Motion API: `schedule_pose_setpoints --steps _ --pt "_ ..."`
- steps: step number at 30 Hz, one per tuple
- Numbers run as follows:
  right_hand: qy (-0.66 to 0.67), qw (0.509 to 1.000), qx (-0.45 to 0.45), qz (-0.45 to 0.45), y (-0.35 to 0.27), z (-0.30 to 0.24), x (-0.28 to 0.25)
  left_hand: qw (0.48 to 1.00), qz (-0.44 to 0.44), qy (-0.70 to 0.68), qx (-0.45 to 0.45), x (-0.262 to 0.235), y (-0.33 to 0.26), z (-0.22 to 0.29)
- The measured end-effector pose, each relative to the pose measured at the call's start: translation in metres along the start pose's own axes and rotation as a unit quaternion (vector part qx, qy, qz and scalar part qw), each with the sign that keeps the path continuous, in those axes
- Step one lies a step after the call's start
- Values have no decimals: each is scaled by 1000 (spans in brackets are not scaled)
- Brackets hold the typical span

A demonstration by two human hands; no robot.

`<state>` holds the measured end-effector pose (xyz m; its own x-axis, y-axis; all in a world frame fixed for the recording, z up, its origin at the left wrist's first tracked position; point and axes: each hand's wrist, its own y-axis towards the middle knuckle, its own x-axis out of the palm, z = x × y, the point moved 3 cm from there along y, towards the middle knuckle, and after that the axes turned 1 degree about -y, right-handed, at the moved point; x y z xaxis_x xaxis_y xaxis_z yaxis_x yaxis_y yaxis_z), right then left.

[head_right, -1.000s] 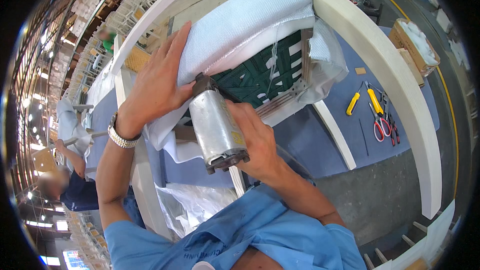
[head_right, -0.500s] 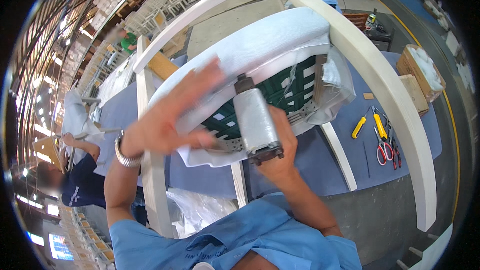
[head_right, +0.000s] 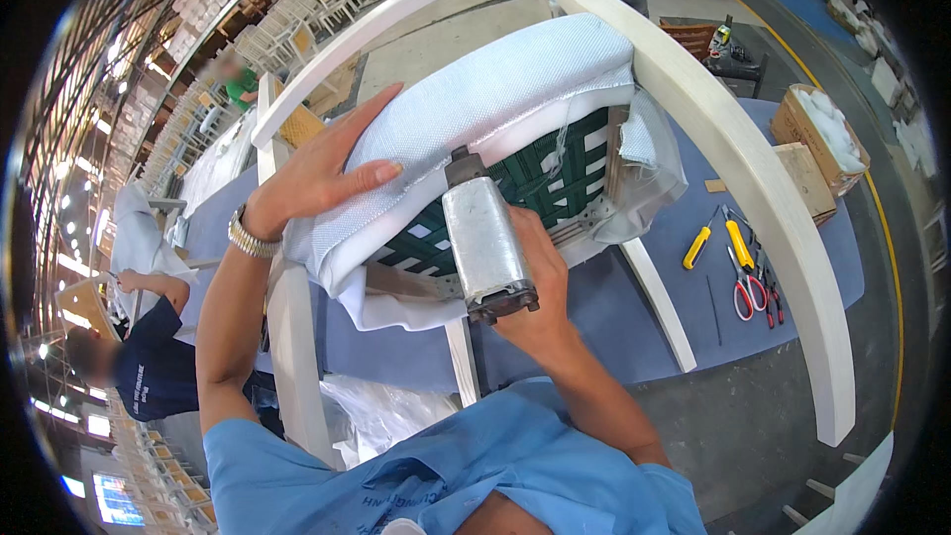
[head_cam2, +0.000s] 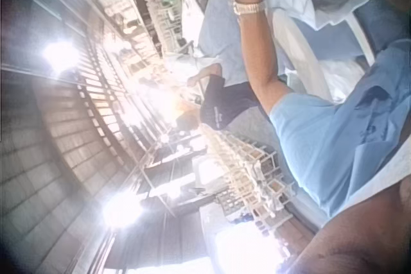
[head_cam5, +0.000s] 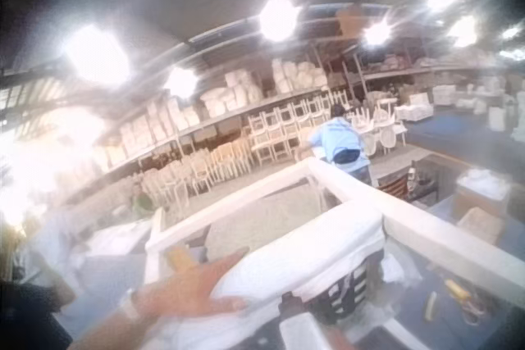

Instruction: The person staples white fabric onto a chair frame using a staple gun, then trims excess fabric with a utility knife. They repeatedly adjust the fabric and reposition the chair to secure the material around the seat and backrest.

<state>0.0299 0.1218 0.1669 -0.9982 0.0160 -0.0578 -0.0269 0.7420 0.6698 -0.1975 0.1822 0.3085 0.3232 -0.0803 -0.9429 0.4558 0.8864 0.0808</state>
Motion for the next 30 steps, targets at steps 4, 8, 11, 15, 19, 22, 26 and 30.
schedule_pose_setpoints --steps 4,8,11,15,19,22,26,30 --pt "32 999 6 -20 -8 -7 6 992 59 112 1 7 -17 22" --pt "76 993 -76 -39 -5 -23 14 983 89 163 -9 15 -24 25" --pt "89 994 -48 -49 -15 -20 25 981 90 167 -28 16 -23 32" --pt "89 993 -38 -61 -17 -21 31 979 87 180 -44 17 -22 33" --pt "106 992 -24 -64 -16 -23 33 975 105 192 -21 19 -25 30" --pt "113 989 28 -95 -16 -24 33 977 99 186 -30 18 -25 31" --pt "114 989 0 -95 -17 -23 35 978 86 181 -53 18 -22 35" --pt "126 988 3 -93 -19 -29 42 977 95 190 -25 19 -24 29"
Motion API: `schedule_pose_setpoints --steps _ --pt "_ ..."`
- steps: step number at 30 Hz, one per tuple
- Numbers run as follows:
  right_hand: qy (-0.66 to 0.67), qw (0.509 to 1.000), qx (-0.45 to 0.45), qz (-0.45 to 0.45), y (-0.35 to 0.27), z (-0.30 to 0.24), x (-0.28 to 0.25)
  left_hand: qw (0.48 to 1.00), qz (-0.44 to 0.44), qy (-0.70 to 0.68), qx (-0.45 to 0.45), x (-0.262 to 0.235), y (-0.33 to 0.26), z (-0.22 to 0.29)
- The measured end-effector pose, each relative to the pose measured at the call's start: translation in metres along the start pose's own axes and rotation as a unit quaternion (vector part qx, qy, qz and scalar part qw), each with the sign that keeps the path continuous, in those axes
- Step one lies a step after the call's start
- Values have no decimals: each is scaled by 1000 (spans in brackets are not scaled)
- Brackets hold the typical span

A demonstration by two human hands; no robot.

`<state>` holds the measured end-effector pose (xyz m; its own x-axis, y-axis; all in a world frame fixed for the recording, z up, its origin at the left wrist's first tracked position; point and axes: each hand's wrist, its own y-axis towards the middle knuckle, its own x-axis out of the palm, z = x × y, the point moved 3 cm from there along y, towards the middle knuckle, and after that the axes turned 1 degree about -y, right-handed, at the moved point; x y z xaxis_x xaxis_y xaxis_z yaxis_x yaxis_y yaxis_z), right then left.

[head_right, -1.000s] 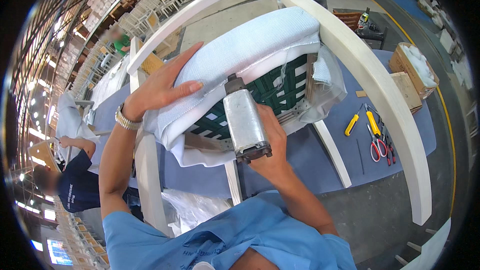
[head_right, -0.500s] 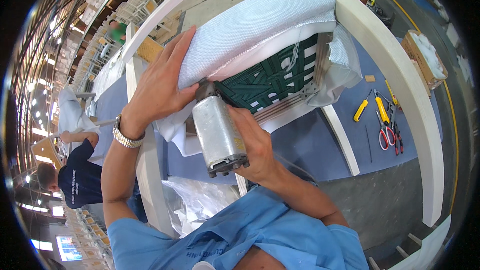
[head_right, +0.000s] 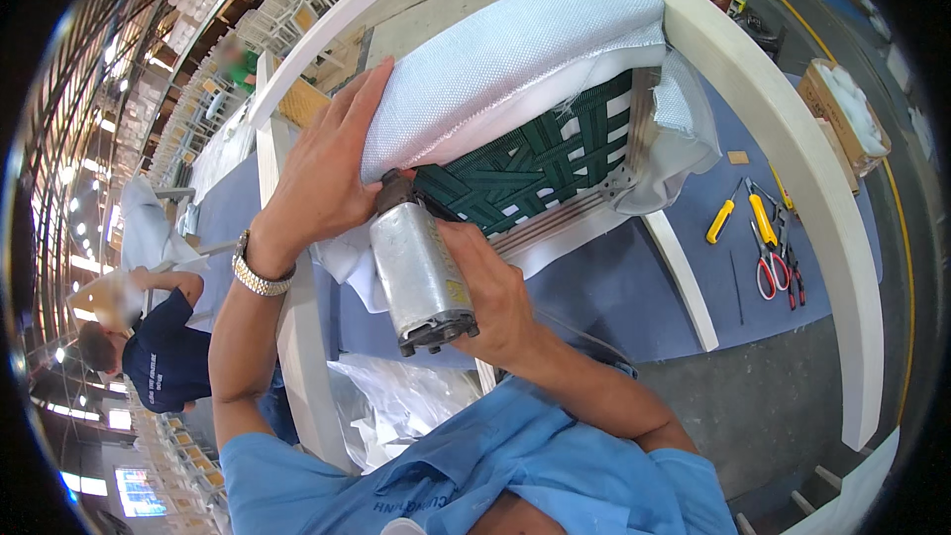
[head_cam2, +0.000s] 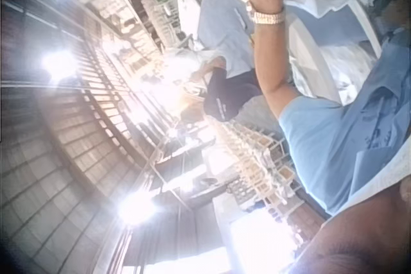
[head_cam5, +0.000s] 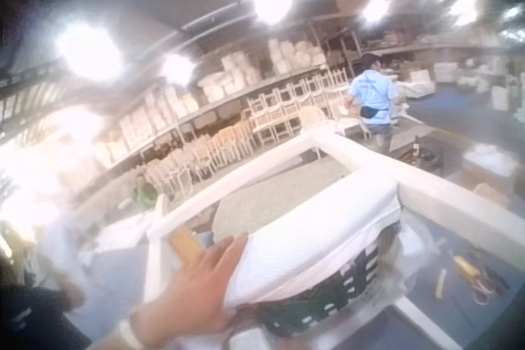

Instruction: The person staples white fabric onto a chair frame using a staple gun, then trims excess fabric with a utility knife. They repeatedly adjust the fabric and reposition the chair to secure the material around the seat and backrest.

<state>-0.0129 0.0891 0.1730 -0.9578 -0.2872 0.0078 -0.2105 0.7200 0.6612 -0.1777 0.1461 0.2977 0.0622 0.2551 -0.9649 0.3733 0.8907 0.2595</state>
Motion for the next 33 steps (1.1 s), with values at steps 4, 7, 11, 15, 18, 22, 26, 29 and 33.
schedule_pose_setpoints --steps 4,7,11,15,18,22,26,29,33 --pt "-38 999 35 -7 0 0 -1 1000 3 -1 2 2 1 1" --pt "-68 997 38 -20 -1 3 -3 1000 7 9 18 0 -2 5" --pt "-135 981 -127 61 5 8 -14 995 -37 -12 93 -13 -33 39" --pt "-79 991 -56 96 8 8 -22 951 -75 -265 142 -40 -35 20" --pt "-117 988 -75 71 8 13 -25 971 44 -231 38 -39 2 -47" --pt "-106 988 -85 72 6 16 -25 964 -23 -247 -97 1 28 -101" --pt "-77 991 -85 72 9 12 -24 942 -137 -305 -39 4 15 -71" --pt "-88 990 -81 74 8 9 -21 978 -87 -189 0 -4 -4 -52" --pt "-86 990 -81 75 6 9 -19 994 -49 -94 -2 -10 -12 -28"
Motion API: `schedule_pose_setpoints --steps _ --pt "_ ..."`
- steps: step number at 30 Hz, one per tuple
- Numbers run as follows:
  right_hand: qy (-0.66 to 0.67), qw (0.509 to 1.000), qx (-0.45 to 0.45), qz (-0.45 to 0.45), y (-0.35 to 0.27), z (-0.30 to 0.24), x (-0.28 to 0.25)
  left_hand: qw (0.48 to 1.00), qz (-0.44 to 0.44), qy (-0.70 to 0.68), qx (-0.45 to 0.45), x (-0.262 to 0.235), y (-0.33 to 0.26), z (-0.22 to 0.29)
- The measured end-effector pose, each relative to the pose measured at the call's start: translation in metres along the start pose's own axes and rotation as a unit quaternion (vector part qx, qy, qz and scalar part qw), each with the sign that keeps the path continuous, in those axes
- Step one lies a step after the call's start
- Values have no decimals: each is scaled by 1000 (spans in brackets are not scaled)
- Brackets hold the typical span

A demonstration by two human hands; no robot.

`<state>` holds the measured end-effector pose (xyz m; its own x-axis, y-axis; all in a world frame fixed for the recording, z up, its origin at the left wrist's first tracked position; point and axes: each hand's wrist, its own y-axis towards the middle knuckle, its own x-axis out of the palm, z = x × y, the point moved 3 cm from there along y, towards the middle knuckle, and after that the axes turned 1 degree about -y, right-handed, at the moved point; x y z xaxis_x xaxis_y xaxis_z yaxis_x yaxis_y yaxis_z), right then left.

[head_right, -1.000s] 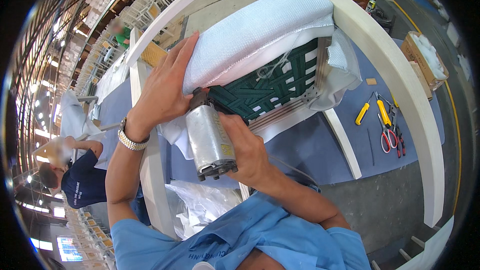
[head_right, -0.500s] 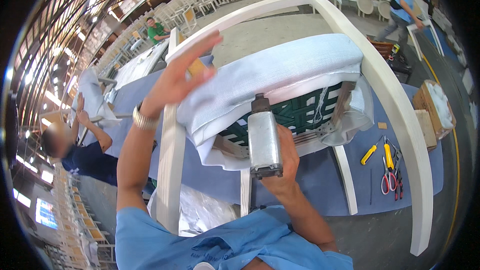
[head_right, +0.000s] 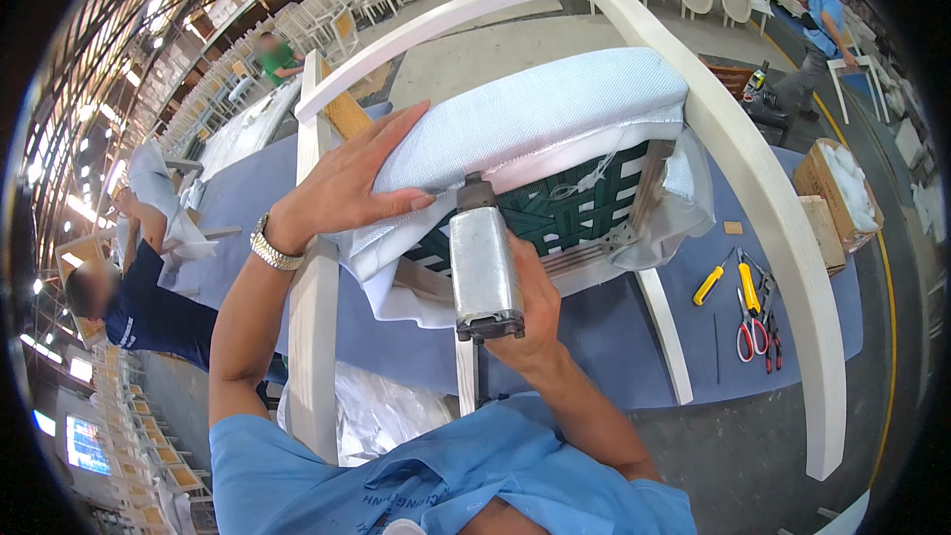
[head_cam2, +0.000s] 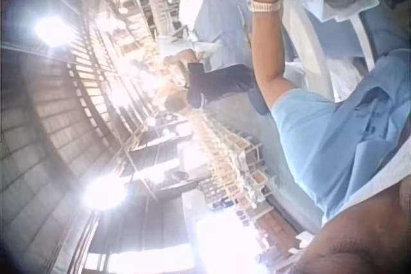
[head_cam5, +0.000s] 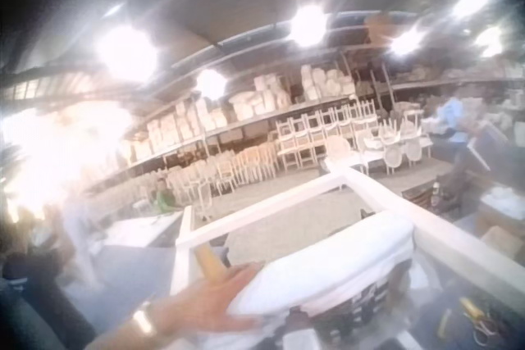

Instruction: The person staples white fabric onto a chair frame using a staple gun, then trims excess fabric with a utility knife. They repeatedly adjust the fabric and reposition the chair to secure the material around the seat and backrest.

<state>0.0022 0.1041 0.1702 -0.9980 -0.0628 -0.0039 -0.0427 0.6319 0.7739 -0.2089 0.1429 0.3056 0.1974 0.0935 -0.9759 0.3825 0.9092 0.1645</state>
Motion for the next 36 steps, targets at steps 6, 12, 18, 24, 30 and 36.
schedule_pose_setpoints --steps 6,12,18,24,30,36 --pt "31 996 -8 -81 -10 -7 15 999 19 44 10 4 -8 3" --pt "6 996 -2 -93 -15 -6 30 999 13 49 -11 5 -5 8" --pt "34 993 68 -87 -16 -7 32 999 22 45 -4 6 -8 8" --pt "44 995 8 -88 -12 -17 38 994 29 104 23 7 -6 9" --pt "59 991 67 -100 -15 -16 40 997 12 72 -21 7 -6 12" --pt "58 989 87 -108 -17 -15 41 996 18 82 -13 7 -9 14"
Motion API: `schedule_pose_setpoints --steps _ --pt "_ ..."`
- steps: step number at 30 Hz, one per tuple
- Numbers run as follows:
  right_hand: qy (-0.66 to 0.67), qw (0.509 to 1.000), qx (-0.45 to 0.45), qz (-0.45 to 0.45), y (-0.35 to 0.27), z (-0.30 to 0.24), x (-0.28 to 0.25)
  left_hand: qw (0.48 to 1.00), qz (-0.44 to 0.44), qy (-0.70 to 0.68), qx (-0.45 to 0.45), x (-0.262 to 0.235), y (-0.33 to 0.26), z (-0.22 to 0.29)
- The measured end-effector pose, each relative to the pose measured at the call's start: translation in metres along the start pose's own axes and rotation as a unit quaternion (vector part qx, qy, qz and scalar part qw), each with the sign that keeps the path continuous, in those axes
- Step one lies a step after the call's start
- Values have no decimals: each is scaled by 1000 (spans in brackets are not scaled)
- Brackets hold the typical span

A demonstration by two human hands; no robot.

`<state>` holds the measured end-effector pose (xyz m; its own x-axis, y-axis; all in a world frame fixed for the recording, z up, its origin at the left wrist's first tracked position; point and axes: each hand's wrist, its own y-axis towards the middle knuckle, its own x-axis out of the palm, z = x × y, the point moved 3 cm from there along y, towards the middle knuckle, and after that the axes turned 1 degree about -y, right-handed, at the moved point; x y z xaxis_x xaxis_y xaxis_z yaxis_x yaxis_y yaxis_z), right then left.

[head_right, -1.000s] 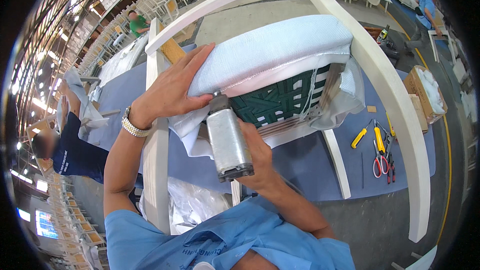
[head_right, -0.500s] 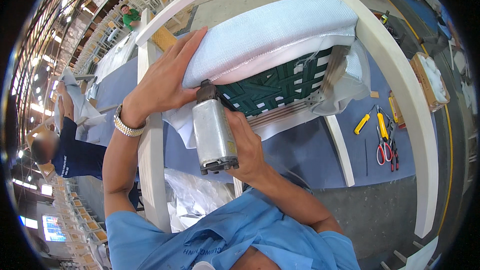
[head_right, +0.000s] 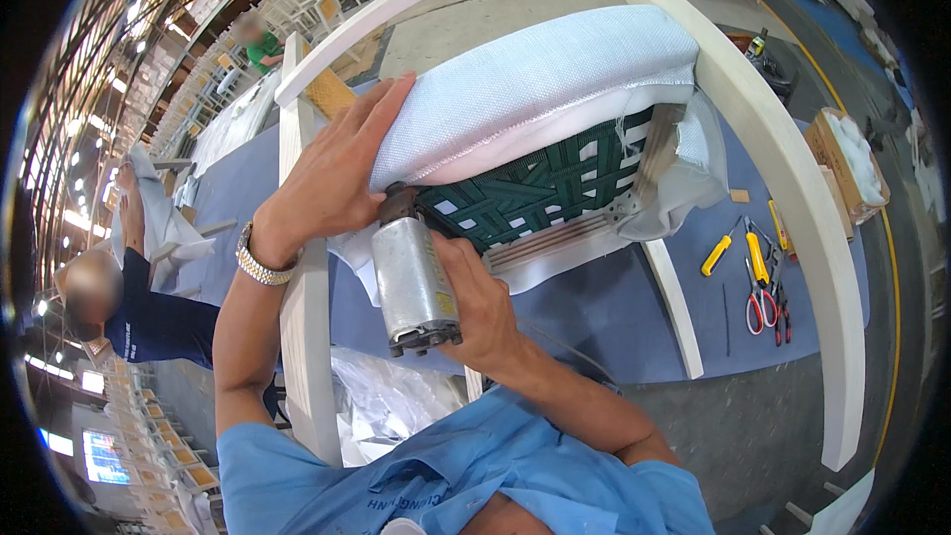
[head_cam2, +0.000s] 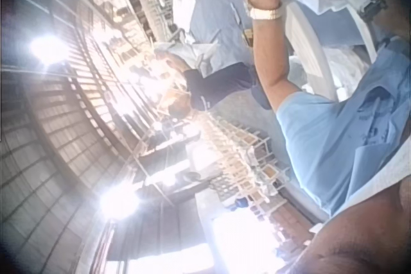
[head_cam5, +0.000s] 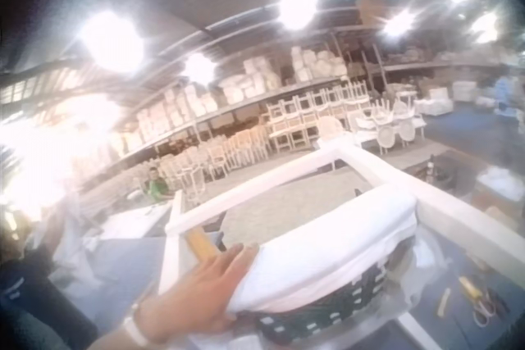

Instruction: The person staples white fabric onto a chair frame using a staple gun, then trims excess fabric with a utility knife. They repeatedly adjust the fabric and reposition the chair to secure the material around the seat and backrest.

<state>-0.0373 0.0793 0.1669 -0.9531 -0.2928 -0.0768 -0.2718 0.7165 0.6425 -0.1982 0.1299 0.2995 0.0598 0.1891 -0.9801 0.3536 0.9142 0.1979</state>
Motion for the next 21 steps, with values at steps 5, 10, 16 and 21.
schedule_pose_setpoints --steps 5,10,16,21 --pt "-34 996 -81 16 -2 12 -12 993 -17 108 39 -1 -20 34" --pt "-13 996 -19 92 -18 19 -30 971 67 -197 115 -36 -19 -17" --pt "32 997 65 25 -34 25 -30 984 51 -169 -32 -7 10 -93" --pt "83 989 124 17 -37 27 -23 970 -97 -218 -39 2 5 -58"
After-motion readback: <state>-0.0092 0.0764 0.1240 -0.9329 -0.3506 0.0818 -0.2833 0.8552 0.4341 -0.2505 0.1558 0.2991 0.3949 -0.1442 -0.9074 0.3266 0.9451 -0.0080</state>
